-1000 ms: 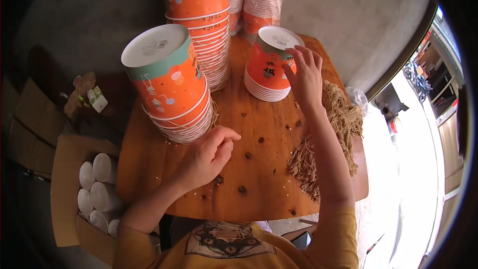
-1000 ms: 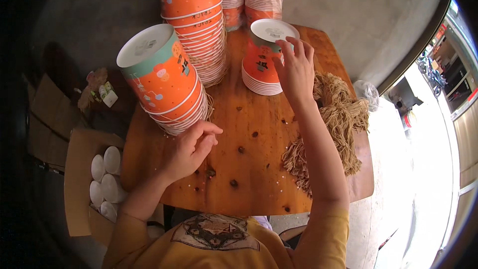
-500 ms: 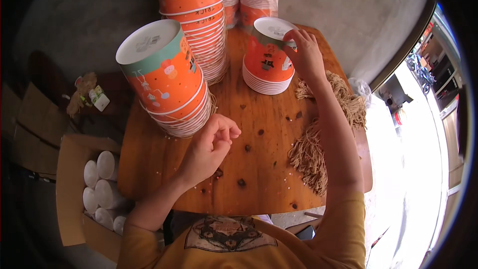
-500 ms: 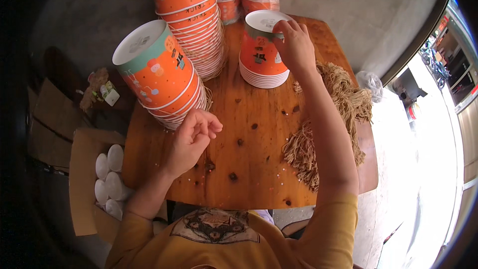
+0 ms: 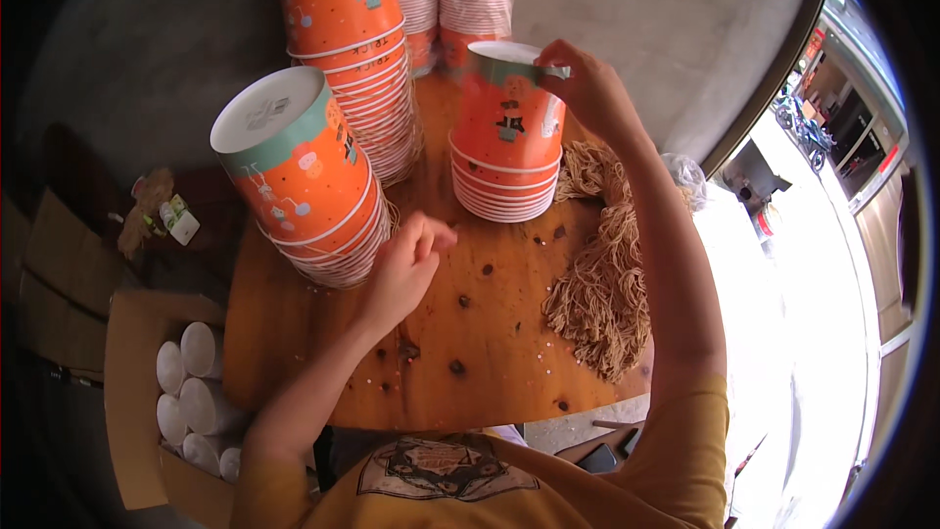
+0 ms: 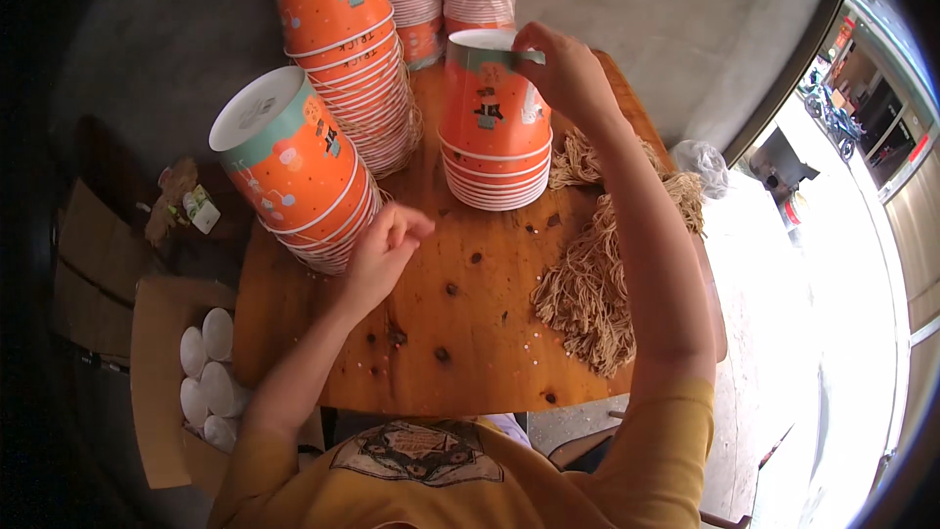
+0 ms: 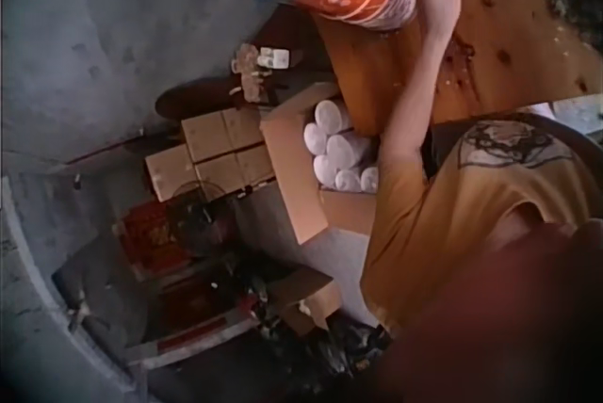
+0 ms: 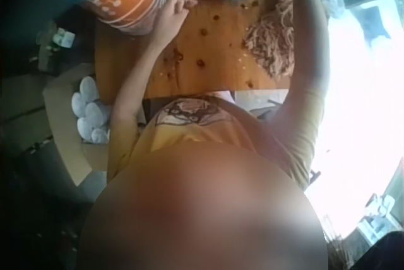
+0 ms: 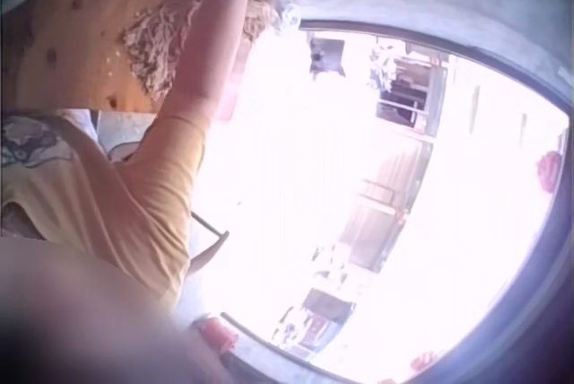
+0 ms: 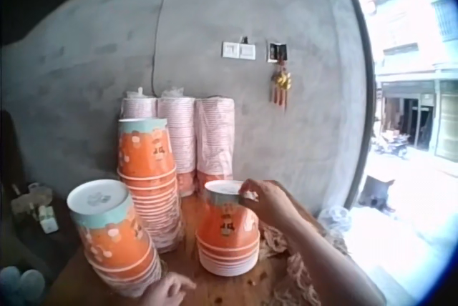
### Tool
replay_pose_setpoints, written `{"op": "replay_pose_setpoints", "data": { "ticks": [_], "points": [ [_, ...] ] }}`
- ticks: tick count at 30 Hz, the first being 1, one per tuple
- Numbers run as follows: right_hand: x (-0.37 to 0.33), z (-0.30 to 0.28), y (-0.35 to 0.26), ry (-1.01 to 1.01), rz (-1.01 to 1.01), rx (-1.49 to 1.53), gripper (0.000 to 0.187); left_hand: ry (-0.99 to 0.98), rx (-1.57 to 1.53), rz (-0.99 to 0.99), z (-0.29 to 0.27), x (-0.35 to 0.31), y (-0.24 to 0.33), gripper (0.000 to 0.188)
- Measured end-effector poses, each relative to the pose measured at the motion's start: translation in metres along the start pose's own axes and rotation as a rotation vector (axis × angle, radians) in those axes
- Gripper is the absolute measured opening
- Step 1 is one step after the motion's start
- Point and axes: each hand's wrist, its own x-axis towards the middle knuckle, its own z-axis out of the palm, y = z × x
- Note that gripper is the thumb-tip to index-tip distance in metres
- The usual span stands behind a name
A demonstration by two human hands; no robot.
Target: Attaching elastic strings to paper bowls and stacking them.
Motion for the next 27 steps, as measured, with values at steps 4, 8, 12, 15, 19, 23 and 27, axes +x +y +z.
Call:
{"op": "replay_pose_setpoints", "data": {
  "ticks": [4, 8, 12, 15, 19, 23, 27],
  "points": [
    [0.009, -0.002, 0.005, 0.065, 0.001, -0.037, 0.026, -0.097, -0.079, -0.119, 0.028, 0.041, -0.029, 0.044],
    [0.013, -0.023, -0.006, 0.247, -0.118, 0.009, 0.023, -0.213, 0.117, 0.043, 0.04, 0.074, -0.053, 0.053],
    [-0.011, -0.059, -0.019, 0.479, -0.147, 0.02, 0.021, -0.046, 0.172, 0.11, 0.04, 0.085, -0.076, 0.043],
    [-0.073, -0.072, -0.021, 0.613, -0.032, 0.325, 0.02, -0.058, -0.191, -0.037, 0.047, 0.081, -0.025, 0.044],
    [-0.166, -0.026, -0.042, 0.54, 0.202, 0.859, 0.012, -0.096, -0.505, 0.142, 0.045, 0.051, 0.054, 0.045],
    [-0.224, 0.01, -0.028, 0.27, 0.406, 0.787, 0.019, -0.012, -0.599, -0.017, 0.043, 0.017, 0.082, 0.034],
    [-0.229, -0.019, 0.01, 0.072, 0.082, -0.319, 0.022, -0.188, 0.348, 0.009, 0.007, -0.002, 0.088, 0.021]
  ]
}}
